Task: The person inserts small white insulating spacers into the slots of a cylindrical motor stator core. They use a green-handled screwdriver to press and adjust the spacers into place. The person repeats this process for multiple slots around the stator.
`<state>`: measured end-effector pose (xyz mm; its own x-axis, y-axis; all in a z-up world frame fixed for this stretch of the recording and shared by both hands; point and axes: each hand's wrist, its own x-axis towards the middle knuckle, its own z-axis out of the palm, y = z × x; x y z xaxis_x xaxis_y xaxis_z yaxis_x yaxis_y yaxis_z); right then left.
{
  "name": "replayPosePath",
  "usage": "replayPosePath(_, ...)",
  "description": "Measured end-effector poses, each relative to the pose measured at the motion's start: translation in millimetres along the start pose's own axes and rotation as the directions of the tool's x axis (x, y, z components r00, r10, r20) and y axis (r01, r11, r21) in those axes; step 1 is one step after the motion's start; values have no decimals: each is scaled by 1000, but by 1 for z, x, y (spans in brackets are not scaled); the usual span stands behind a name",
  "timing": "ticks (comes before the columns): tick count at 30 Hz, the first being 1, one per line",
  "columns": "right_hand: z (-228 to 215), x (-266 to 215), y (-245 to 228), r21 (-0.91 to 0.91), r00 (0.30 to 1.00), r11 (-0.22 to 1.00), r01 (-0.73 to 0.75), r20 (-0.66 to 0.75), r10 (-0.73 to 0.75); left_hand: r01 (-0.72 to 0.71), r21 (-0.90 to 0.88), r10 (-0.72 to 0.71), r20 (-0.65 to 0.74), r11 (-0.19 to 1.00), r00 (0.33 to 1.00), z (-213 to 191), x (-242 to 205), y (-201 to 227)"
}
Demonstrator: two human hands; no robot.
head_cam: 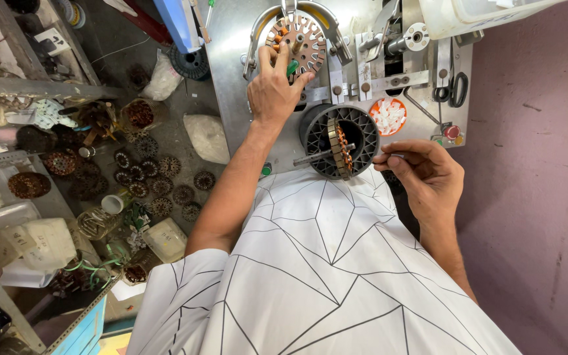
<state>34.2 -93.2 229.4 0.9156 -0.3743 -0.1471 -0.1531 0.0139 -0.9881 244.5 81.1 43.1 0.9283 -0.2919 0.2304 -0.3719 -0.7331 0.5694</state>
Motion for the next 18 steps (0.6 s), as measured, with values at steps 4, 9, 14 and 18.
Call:
replayPosePath(4, -1, -2, 1, -29, 1000, 1000, -1, -8, 0, -3, -1, 3, -12, 1000, 1000, 6, 3, -4)
replayPosePath(9, -1, -4, 3, -11, 999, 1000, -21, -33, 20, 0, 4, 0, 1, 1000, 1000, 6, 8, -4)
replayPosePath(14, -3, -5, 7, 26, 998, 999, -28, -54, 29, -24, 5, 24, -41, 1000, 999, 3, 12, -4)
replayPosePath(18, -4, -4, 9, 19, 998, 1000, -25, -52, 26, 0, -1, 0, -15, 1000, 1000, 1, 17, -3)
